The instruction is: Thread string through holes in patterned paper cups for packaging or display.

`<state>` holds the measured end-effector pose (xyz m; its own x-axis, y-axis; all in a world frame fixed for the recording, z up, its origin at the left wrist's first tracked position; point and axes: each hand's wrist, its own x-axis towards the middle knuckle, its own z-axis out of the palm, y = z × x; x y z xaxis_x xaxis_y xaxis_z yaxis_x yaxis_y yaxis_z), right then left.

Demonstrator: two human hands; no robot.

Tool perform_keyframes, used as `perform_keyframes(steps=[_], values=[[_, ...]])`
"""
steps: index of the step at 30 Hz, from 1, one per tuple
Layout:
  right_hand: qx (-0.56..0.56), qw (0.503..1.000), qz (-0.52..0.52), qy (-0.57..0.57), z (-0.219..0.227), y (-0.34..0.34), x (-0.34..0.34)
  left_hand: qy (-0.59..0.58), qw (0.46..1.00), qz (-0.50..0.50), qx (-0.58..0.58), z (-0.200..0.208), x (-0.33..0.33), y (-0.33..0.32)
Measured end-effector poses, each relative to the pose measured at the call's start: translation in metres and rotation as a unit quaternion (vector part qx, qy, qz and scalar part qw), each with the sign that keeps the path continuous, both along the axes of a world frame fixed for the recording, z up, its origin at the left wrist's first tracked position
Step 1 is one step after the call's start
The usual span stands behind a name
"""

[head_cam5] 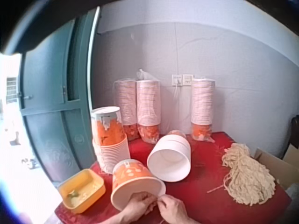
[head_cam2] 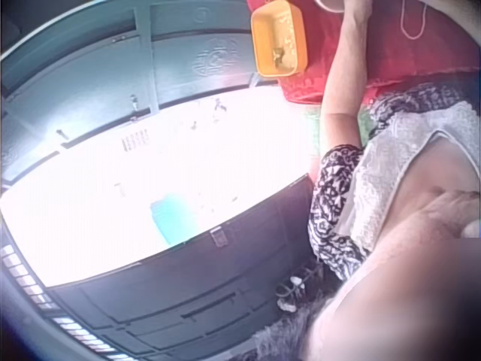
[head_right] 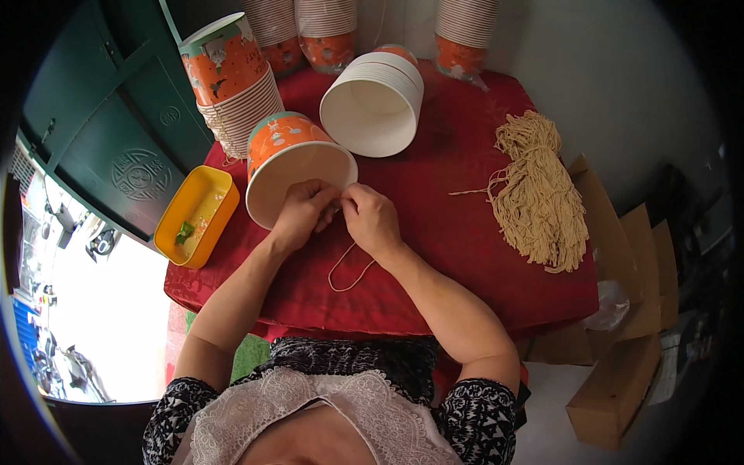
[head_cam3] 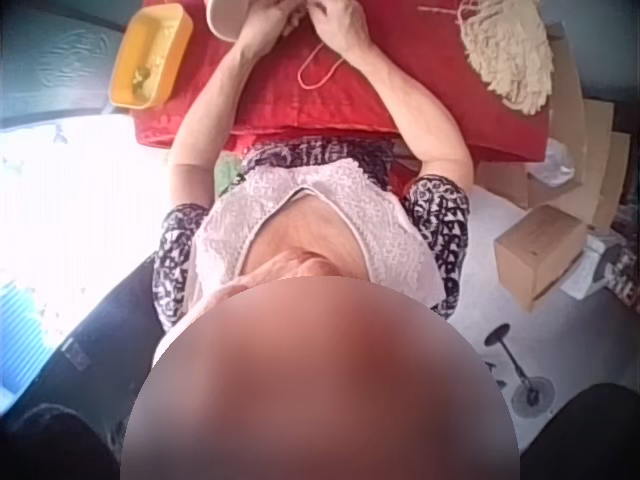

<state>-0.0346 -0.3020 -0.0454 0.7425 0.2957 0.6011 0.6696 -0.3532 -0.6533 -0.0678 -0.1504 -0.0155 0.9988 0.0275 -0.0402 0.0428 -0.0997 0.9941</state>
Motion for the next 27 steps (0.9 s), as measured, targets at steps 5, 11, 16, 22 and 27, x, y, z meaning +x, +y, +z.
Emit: perform_keyframes(steps=[5, 11, 16, 22, 27], values=[[0.009, 0.999, 0.003, 0.034, -0.001, 0.001, 0.002, -0.042, 0.997, 0.025, 0.059, -0.006, 0.001, 0.005], [0.004, 0.999, -0.006, 0.032, 0.001, -0.001, 0.001, -0.163, 0.952, 0.007, 0.26, -0.014, 0.002, 0.004], [-0.002, 0.999, -0.012, 0.045, 0.002, 0.001, -0.002, -0.165, 0.941, 0.02, 0.294, -0.014, 0.001, 0.004], [-0.018, 1.0, -0.02, -0.006, 0.001, 0.002, -0.001, -0.173, 0.942, 0.017, 0.288, -0.014, 0.0, 0.005], [-0.086, 0.991, -0.017, -0.105, 0.004, 0.0, -0.001, -0.178, 0.944, 0.022, 0.276, -0.019, 0.001, 0.01]])
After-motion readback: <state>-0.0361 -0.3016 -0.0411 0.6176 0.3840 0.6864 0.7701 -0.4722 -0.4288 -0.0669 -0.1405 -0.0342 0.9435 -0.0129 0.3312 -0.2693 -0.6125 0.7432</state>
